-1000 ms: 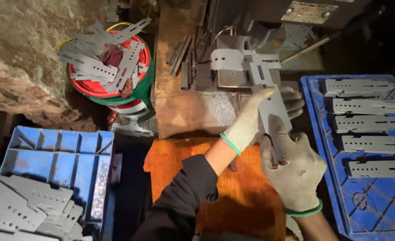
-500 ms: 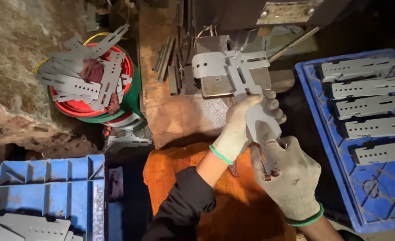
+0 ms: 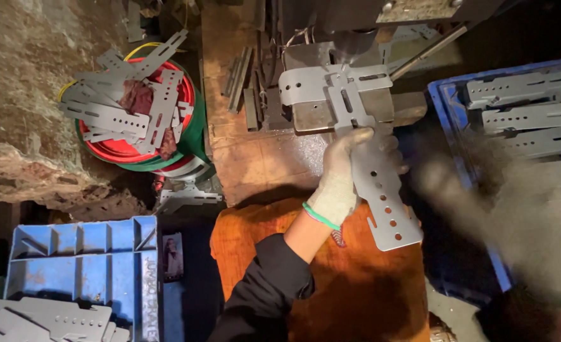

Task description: The recorder is using a bending machine to shape metal plates and then sorting the finished parts into crates.

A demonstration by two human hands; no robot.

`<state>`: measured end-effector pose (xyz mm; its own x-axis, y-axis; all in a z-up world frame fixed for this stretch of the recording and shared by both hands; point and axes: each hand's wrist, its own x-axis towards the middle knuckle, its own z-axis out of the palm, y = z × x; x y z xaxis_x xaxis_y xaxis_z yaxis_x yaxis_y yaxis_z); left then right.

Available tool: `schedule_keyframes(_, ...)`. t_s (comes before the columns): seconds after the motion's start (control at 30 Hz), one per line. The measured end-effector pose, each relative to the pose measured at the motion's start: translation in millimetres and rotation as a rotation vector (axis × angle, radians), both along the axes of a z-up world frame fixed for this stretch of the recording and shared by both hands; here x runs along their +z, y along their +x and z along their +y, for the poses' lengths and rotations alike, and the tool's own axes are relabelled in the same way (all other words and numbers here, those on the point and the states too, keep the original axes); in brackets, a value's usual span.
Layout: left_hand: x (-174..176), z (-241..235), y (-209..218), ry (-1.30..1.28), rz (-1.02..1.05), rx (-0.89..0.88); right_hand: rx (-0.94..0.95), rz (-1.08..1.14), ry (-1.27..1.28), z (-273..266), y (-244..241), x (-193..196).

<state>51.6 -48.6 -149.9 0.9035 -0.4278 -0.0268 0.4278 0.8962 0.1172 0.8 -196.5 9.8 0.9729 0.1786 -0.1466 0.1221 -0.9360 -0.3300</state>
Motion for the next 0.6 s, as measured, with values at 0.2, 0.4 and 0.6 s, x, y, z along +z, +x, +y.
schedule_keyframes(0.2,-8,2,4,-0.031,-0.042,-0.045,0.4,-0.805,0.134,-57,165,-20)
schedule_keyframes(0.4,14,11,-5,0.034,0.021,-0.056,0.044,-0.277,-0.059,-129,325,-107)
schedule_keyframes(0.6,4,9,-2,-0.046,-0.034,-0.065,0.048,-0.137,-0.328,-85,258,-56)
